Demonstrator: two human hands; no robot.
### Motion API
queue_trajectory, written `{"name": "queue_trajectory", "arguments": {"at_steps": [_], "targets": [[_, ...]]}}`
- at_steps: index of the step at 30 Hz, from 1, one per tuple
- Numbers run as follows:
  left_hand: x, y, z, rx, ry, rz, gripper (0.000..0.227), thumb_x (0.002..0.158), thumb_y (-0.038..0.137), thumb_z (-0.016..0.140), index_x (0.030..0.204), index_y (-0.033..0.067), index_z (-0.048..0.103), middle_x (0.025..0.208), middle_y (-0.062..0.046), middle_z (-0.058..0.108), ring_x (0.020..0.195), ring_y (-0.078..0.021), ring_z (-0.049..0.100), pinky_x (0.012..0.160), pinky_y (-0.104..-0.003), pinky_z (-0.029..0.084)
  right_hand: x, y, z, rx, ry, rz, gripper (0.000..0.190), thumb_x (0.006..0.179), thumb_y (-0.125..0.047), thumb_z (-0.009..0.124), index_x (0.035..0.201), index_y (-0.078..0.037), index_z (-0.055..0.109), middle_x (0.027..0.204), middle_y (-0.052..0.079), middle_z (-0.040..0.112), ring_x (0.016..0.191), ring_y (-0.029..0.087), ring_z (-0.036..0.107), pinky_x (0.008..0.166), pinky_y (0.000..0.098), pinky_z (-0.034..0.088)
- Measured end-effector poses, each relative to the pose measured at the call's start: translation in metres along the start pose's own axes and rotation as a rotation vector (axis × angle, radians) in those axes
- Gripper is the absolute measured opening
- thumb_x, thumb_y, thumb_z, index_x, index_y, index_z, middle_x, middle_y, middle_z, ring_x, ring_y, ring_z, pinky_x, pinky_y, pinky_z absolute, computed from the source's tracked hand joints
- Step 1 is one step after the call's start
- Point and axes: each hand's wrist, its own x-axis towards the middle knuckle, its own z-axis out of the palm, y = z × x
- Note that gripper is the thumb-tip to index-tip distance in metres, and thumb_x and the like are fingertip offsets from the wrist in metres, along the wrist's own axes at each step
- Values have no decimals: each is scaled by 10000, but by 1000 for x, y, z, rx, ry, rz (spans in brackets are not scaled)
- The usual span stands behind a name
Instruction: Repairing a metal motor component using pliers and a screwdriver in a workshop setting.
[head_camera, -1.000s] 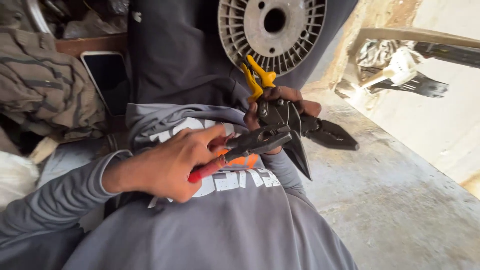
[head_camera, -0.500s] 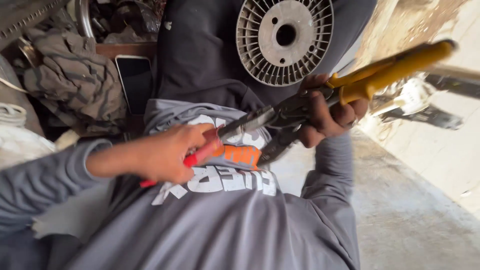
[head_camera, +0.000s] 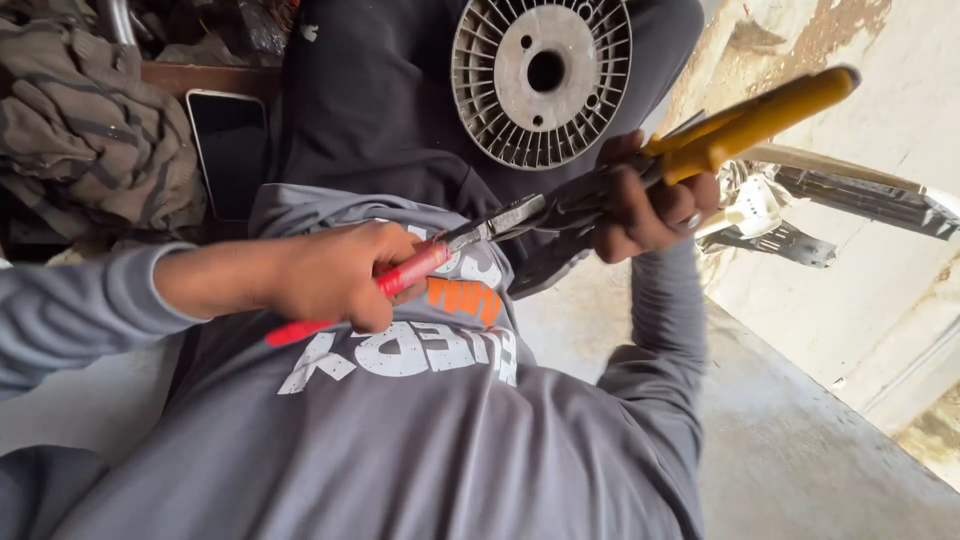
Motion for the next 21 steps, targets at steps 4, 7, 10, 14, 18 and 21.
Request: {"name": "queue_trajectory", "arguments": {"at_steps": [4,7,10,14,18,21], "targets": [[-5,-13,0,338,138,281,296,520,90,688,549,7,406,802,-96,549,704,-264,562,635,-395,437,0,-27,3,-83,-33,324,570,803,133,750,1029,-195,342,923,14,627,747,235,575,625,385,453],[-6,-16,-4,302,77,448,282,512,104,654,580,21,393,895,-105,563,792,-289,555,730,-390,446,10,-44,4,70,-6,611,514,815,51,796,1024,-142,368,878,34,642,670,222,617,556,380,435],[-13,-6,-5,305,3,504,341,529,103,659,602,16,338,903,-129,531,765,-299,514,715,-403,431,23,-70,-8,140,-131,905,527,722,-2,843,996,-151,418,761,4,630,513,141,506,488,371,392],[-16,2,-2,238,19,566,276,564,98,642,626,50,377,1105,-133,562,810,-277,534,760,-371,448,48,-83,-24,1253,147,1362,538,839,-1,804,1167,-95,388,1109,122,603,904,196,663,741,337,597],[-12,-13,-6,180,56,546,210,564,68,609,640,57,413,1101,-118,525,803,-229,493,741,-334,442,58,-82,-26,1414,43,1498,629,767,30,768,1244,-79,373,1206,107,510,988,118,645,818,293,553],[-11,-16,-9,95,86,426,207,546,57,583,685,64,428,986,-85,478,783,-186,477,731,-308,441,35,-80,-36,1597,-28,1605,760,714,95,593,1426,-43,365,1225,92,433,1101,140,475,940,297,431]]}}
